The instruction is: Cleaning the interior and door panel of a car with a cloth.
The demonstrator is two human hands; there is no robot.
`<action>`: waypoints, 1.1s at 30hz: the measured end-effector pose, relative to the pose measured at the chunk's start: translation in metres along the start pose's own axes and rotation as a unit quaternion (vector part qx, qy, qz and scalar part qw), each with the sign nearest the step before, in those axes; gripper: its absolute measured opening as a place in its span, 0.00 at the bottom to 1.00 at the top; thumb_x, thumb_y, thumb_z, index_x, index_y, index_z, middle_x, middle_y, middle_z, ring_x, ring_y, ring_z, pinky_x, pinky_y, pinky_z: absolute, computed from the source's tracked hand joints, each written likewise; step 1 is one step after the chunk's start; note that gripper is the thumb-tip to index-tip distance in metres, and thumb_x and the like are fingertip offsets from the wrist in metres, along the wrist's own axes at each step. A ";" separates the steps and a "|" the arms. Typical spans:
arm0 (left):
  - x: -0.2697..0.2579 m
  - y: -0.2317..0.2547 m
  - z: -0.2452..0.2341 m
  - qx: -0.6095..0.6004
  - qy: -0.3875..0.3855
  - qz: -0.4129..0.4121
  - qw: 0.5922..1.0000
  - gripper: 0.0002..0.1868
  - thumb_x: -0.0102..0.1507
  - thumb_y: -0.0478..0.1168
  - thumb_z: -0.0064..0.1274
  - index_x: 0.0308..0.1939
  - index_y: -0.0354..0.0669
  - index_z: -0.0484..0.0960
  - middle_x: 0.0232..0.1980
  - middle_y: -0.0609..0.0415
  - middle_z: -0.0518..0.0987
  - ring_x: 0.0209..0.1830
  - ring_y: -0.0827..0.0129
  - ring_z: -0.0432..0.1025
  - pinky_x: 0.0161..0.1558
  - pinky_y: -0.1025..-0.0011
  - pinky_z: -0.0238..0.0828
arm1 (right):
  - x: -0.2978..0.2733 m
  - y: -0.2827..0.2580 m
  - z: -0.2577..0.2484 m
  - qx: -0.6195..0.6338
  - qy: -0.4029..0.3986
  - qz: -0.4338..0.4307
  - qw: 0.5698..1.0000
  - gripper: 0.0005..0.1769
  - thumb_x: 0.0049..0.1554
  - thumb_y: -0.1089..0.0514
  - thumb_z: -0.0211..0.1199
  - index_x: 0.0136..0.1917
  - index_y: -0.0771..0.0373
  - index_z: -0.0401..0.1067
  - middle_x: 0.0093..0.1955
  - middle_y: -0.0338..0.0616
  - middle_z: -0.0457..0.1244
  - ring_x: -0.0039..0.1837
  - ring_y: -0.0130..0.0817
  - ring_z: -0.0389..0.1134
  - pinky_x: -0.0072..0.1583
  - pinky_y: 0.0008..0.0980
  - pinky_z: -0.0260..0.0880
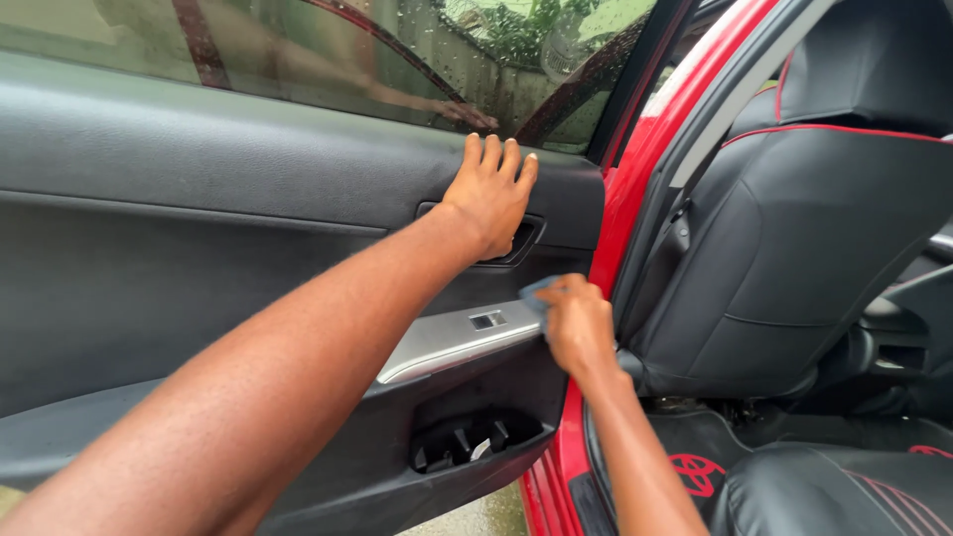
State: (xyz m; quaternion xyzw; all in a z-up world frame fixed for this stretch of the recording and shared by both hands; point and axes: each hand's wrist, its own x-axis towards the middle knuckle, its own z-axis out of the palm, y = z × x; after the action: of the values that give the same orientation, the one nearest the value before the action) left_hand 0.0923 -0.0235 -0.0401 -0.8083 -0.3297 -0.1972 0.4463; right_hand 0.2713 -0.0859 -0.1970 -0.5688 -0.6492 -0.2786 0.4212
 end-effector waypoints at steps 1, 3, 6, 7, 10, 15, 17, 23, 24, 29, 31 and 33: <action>-0.002 0.001 -0.004 -0.002 0.003 0.000 1.000 0.56 0.53 0.56 0.63 0.78 0.34 0.53 0.75 0.30 0.58 0.75 0.36 0.52 0.70 0.38 0.43 | 0.003 -0.008 -0.006 -0.003 0.001 0.000 1.000 0.21 0.49 0.69 0.58 0.51 0.54 0.83 0.53 0.50 0.69 0.54 0.52 0.69 0.57 0.48 0.70; -0.006 0.007 -0.009 0.020 -0.005 -0.010 1.000 0.57 0.55 0.60 0.62 0.77 0.32 0.52 0.76 0.29 0.56 0.75 0.34 0.51 0.69 0.36 0.42 | 0.004 -0.025 -0.016 0.022 -0.001 -0.074 0.997 0.23 0.45 0.71 0.59 0.50 0.55 0.82 0.53 0.51 0.68 0.54 0.55 0.68 0.56 0.47 0.68; -0.004 0.006 -0.007 0.022 -0.021 -0.007 1.000 0.60 0.54 0.63 0.61 0.78 0.33 0.50 0.77 0.30 0.54 0.76 0.36 0.49 0.69 0.35 0.40 | 0.002 0.014 0.000 0.047 0.119 -0.011 0.992 0.22 0.49 0.74 0.57 0.54 0.58 0.80 0.55 0.51 0.67 0.58 0.54 0.67 0.59 0.47 0.66; -0.003 0.007 -0.009 0.020 -0.021 -0.006 1.000 0.60 0.54 0.63 0.61 0.78 0.33 0.50 0.77 0.30 0.54 0.76 0.36 0.49 0.69 0.35 0.40 | 0.004 0.012 -0.002 0.046 0.118 -0.009 0.992 0.22 0.49 0.74 0.57 0.54 0.58 0.80 0.55 0.51 0.67 0.58 0.54 0.67 0.59 0.47 0.66; -0.001 0.006 -0.011 0.012 -0.049 0.003 0.999 0.61 0.55 0.66 0.59 0.78 0.33 0.48 0.77 0.31 0.53 0.78 0.40 0.46 0.68 0.31 0.39 | 0.010 0.013 -0.002 0.073 0.226 0.073 0.969 0.19 0.53 0.72 0.59 0.57 0.60 0.77 0.55 0.52 0.64 0.59 0.52 0.66 0.62 0.46 0.66; -0.003 0.007 -0.013 0.019 -0.054 0.002 0.998 0.62 0.55 0.67 0.59 0.78 0.33 0.47 0.78 0.31 0.52 0.78 0.41 0.45 0.68 0.30 0.38 | -0.023 0.042 0.026 0.090 0.144 0.051 0.984 0.19 0.50 0.72 0.61 0.55 0.62 0.76 0.54 0.54 0.61 0.59 0.53 0.64 0.63 0.45 0.64; -0.002 0.006 -0.013 0.020 -0.047 0.002 0.999 0.61 0.55 0.67 0.59 0.78 0.32 0.48 0.78 0.30 0.52 0.78 0.40 0.46 0.67 0.30 0.38 | -0.032 0.048 0.033 0.077 0.116 0.063 0.988 0.19 0.49 0.72 0.61 0.54 0.62 0.77 0.54 0.55 0.62 0.59 0.54 0.64 0.62 0.45 0.64; -0.008 0.023 -0.002 0.043 0.017 -0.021 0.999 0.54 0.55 0.60 0.56 0.76 0.31 0.53 0.78 0.32 0.53 0.79 0.41 0.45 0.67 0.29 0.34 | -0.010 0.023 0.017 0.121 0.142 0.084 0.979 0.16 0.54 0.69 0.64 0.57 0.63 0.75 0.55 0.56 0.61 0.59 0.52 0.64 0.62 0.44 0.65; -0.011 0.028 -0.001 0.079 0.068 -0.034 0.994 0.49 0.56 0.55 0.54 0.74 0.30 0.57 0.78 0.34 0.54 0.79 0.42 0.45 0.67 0.29 0.33 | -0.004 0.020 0.017 0.140 0.172 0.076 0.972 0.16 0.56 0.68 0.64 0.59 0.63 0.74 0.55 0.57 0.60 0.59 0.52 0.64 0.62 0.44 0.65; -0.031 0.076 0.022 -0.007 0.142 0.047 0.989 0.39 0.61 0.49 0.50 0.72 0.30 0.64 0.79 0.38 0.57 0.82 0.49 0.46 0.76 0.42 0.35 | -0.058 0.038 0.057 0.104 0.149 0.068 0.981 0.18 0.54 0.70 0.62 0.58 0.64 0.74 0.54 0.57 0.60 0.59 0.54 0.63 0.63 0.46 0.63; -0.044 0.099 0.036 -0.065 0.139 0.096 0.984 0.37 0.62 0.47 0.51 0.71 0.28 0.66 0.79 0.38 0.58 0.82 0.50 0.47 0.78 0.48 0.37 | -0.072 0.043 0.063 0.089 0.125 0.080 0.985 0.19 0.52 0.71 0.62 0.58 0.64 0.74 0.54 0.57 0.59 0.59 0.55 0.62 0.63 0.46 0.62; -0.055 0.122 0.055 -0.165 0.057 0.146 0.974 0.42 0.56 0.51 0.55 0.68 0.27 0.65 0.75 0.35 0.60 0.79 0.50 0.50 0.75 0.55 0.41 | -0.072 0.051 0.066 0.110 0.100 0.116 0.982 0.19 0.52 0.71 0.63 0.58 0.63 0.74 0.55 0.56 0.60 0.60 0.54 0.63 0.64 0.46 0.62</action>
State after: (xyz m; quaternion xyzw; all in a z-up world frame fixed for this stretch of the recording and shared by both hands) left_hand 0.1414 -0.0431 -0.1746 -0.8977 -0.1449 -0.2270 0.3487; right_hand 0.3055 -0.0561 -0.2975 -0.5597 -0.5597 -0.2101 0.5738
